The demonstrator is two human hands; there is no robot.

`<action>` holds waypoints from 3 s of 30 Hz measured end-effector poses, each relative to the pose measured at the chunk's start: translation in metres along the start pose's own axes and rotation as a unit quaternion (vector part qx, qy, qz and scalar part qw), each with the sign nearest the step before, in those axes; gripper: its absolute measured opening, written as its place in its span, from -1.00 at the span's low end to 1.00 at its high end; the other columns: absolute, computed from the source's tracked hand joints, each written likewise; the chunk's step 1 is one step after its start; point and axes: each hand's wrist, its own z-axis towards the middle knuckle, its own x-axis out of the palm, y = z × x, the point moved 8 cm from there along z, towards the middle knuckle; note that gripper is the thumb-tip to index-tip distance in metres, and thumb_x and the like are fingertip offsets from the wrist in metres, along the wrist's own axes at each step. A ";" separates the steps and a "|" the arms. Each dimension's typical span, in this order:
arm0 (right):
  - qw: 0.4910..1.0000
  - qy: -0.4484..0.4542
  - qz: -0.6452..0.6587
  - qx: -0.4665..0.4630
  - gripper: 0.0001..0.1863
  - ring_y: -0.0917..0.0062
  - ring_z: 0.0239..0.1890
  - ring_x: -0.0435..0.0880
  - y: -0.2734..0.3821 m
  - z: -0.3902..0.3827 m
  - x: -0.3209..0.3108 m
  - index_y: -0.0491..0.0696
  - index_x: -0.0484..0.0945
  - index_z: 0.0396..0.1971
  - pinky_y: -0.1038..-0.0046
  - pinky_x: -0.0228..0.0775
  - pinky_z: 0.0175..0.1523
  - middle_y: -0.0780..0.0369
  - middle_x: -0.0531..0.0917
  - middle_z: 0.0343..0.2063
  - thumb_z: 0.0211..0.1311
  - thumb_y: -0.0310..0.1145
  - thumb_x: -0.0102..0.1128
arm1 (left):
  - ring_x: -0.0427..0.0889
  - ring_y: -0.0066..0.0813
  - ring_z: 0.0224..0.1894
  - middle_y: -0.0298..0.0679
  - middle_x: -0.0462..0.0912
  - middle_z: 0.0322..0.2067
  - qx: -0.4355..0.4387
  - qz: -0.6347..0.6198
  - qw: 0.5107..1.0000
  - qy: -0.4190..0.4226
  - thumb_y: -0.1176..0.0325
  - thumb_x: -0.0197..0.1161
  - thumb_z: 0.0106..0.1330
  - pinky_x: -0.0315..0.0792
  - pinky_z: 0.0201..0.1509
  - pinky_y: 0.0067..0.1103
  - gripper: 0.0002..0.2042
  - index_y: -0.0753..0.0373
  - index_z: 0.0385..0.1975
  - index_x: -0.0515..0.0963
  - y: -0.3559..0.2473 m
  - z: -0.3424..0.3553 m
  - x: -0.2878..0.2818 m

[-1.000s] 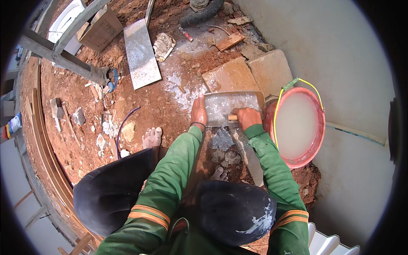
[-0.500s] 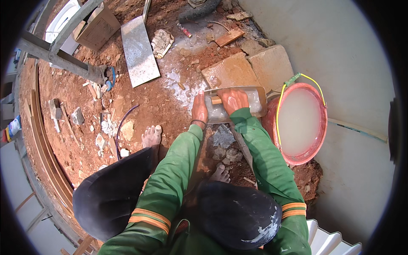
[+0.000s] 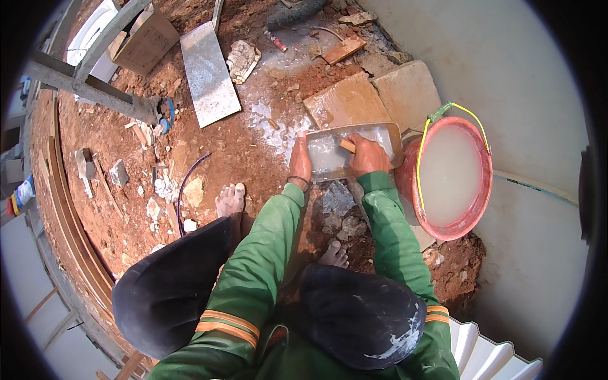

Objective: The person walks through a construction site carrying a rectangular plastic container and a trowel. They squat near a red bucket of water, rinse the container, and scrub it with the trowel. The person then refills the container with water from a wall tap.

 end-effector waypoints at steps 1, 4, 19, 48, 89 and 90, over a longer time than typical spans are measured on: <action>1.000 -0.002 -0.014 0.020 -0.69 0.05 -0.25 0.67 -0.002 0.000 0.004 0.08 0.61 -0.18 0.05 0.50 -0.15 0.01 0.69 -0.37 0.02 -0.49 0.21 | 0.34 -0.22 0.28 -0.03 0.41 0.22 0.007 -0.004 1.000 0.011 -0.13 -0.29 0.51 0.11 0.37 -0.47 -0.36 0.32 0.24 0.37 -0.003 0.000 0.007; 0.999 0.008 0.005 -0.037 -0.65 -0.02 -0.28 0.66 0.026 0.000 0.016 0.07 0.51 -0.11 0.00 0.48 -0.18 -0.02 0.68 -0.38 0.04 -0.46 0.18 | 0.35 -0.28 0.27 -0.08 0.43 0.19 0.012 -0.034 0.999 0.034 -0.12 -0.29 0.51 0.12 0.37 -0.49 -0.38 0.29 0.24 0.38 -0.003 0.008 0.008; 0.971 -0.191 0.133 -0.058 -0.47 0.11 -0.12 0.66 -0.009 -0.092 -0.071 -0.03 0.46 0.03 0.22 0.51 -0.07 0.04 0.67 -0.19 -0.04 -0.67 0.12 | 0.49 -0.23 0.04 -0.12 0.55 -0.04 0.392 0.252 0.885 -0.009 -0.06 0.46 0.09 0.30 0.22 -0.37 -0.29 0.24 0.18 0.44 -0.247 -0.080 0.049; 0.619 -0.323 0.691 0.185 -0.52 0.40 0.04 0.57 -0.266 -0.131 -0.109 -0.19 0.32 0.20 0.33 0.45 0.13 0.15 0.53 0.05 0.35 -0.32 0.12 | 0.41 -0.31 0.22 -0.19 0.45 0.17 -0.087 -0.016 0.996 0.017 -0.18 -0.01 0.41 0.36 0.22 -0.39 -0.36 0.25 0.25 0.33 -0.075 -0.055 0.015; 0.815 -0.382 0.398 0.177 -0.48 0.43 0.11 0.45 -0.199 -0.150 -0.157 -0.26 0.30 0.19 0.40 0.23 0.24 0.13 0.48 0.09 0.36 -0.28 0.13 | 0.65 -0.13 -0.28 -0.14 0.66 -0.38 0.284 0.453 0.833 0.143 0.13 0.32 0.21 0.48 -0.22 -0.31 -0.74 0.21 -0.39 0.58 -0.063 -0.075 0.193; 0.821 -0.386 0.382 0.178 -0.49 0.43 0.10 0.45 -0.203 -0.150 -0.157 -0.26 0.31 0.18 0.40 0.24 0.23 0.13 0.48 0.08 0.36 -0.28 0.13 | 0.65 -0.11 -0.28 -0.14 0.65 -0.39 0.267 0.443 0.841 0.162 0.11 0.32 0.21 0.48 -0.22 -0.30 -0.73 0.22 -0.40 0.57 -0.063 -0.074 0.193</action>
